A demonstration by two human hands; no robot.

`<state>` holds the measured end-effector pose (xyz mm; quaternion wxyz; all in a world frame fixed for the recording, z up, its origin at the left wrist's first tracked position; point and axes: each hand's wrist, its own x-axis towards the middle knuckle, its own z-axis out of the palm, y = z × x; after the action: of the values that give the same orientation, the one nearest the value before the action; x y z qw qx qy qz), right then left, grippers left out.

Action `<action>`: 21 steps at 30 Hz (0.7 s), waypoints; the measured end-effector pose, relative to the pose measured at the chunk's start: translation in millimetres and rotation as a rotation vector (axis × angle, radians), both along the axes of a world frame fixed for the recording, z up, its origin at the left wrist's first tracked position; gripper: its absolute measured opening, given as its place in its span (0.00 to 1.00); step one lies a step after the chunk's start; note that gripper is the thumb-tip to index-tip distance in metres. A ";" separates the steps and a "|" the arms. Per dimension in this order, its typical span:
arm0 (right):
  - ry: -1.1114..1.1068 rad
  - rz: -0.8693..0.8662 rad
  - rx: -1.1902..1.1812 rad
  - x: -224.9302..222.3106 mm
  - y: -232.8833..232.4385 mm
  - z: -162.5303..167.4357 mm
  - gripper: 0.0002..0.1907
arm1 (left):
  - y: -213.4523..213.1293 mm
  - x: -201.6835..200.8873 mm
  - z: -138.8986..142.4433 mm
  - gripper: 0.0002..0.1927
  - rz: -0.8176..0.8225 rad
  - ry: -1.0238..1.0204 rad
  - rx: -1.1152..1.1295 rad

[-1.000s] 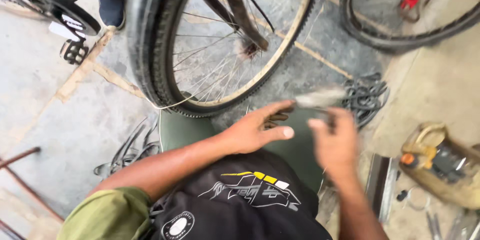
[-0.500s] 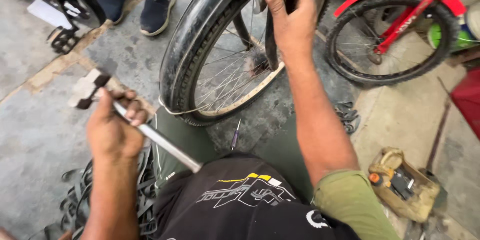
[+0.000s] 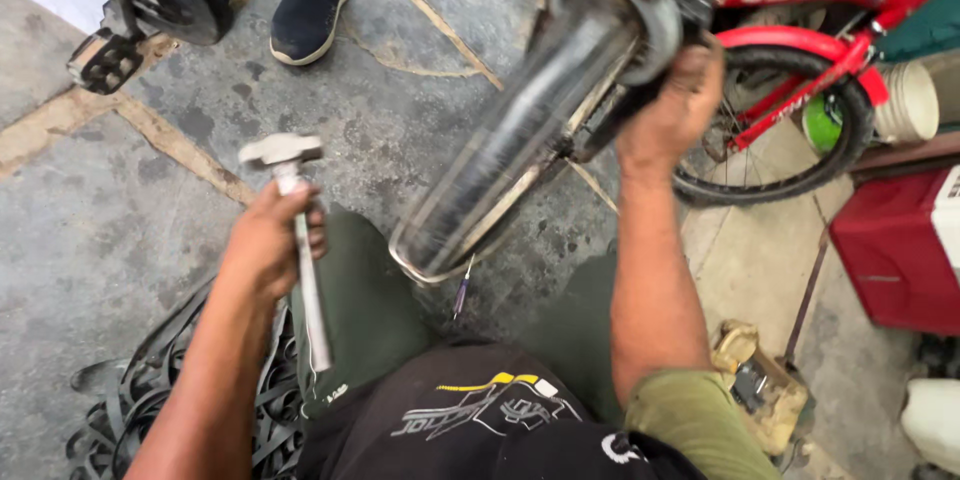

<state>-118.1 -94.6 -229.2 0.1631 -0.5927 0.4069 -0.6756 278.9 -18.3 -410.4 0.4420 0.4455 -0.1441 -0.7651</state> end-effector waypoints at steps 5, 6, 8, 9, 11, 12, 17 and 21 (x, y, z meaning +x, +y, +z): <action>-0.013 0.137 -0.001 -9.4 -22.7 7.6 0.31 | -71.8 -57.4 45.5 0.11 -0.237 -0.273 -0.476; -0.009 0.142 0.004 -11.7 -26.0 8.0 0.31 | -86.7 -74.7 55.0 0.13 -0.248 -0.255 -0.555; -0.021 0.145 0.017 -16.8 -29.6 8.2 0.31 | -113.1 -110.2 73.4 0.14 -0.245 0.014 -0.516; -0.034 0.143 0.019 -19.2 -30.3 8.3 0.31 | -124.9 -126.8 82.1 0.14 -0.221 0.014 -0.538; -0.056 0.153 0.010 -22.2 -32.9 6.8 0.30 | -149.9 -150.6 97.5 0.16 -0.140 0.094 -0.578; -0.065 0.159 0.009 -24.2 -32.8 6.5 0.29 | -157.2 -162.8 104.9 0.18 -0.087 0.178 -0.583; -0.053 0.131 0.026 -21.8 -31.6 8.7 0.30 | -170.1 -191.5 129.2 0.22 0.262 -0.288 -1.055; -0.060 0.159 0.040 -15.3 -30.3 16.1 0.33 | -176.2 -192.1 130.6 0.22 -0.106 -0.163 -0.736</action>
<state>-133.5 -124.9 -213.1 0.2401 -0.5993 0.3672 -0.6696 86.8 -194.5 -279.8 0.5194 0.3085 -0.4667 -0.6460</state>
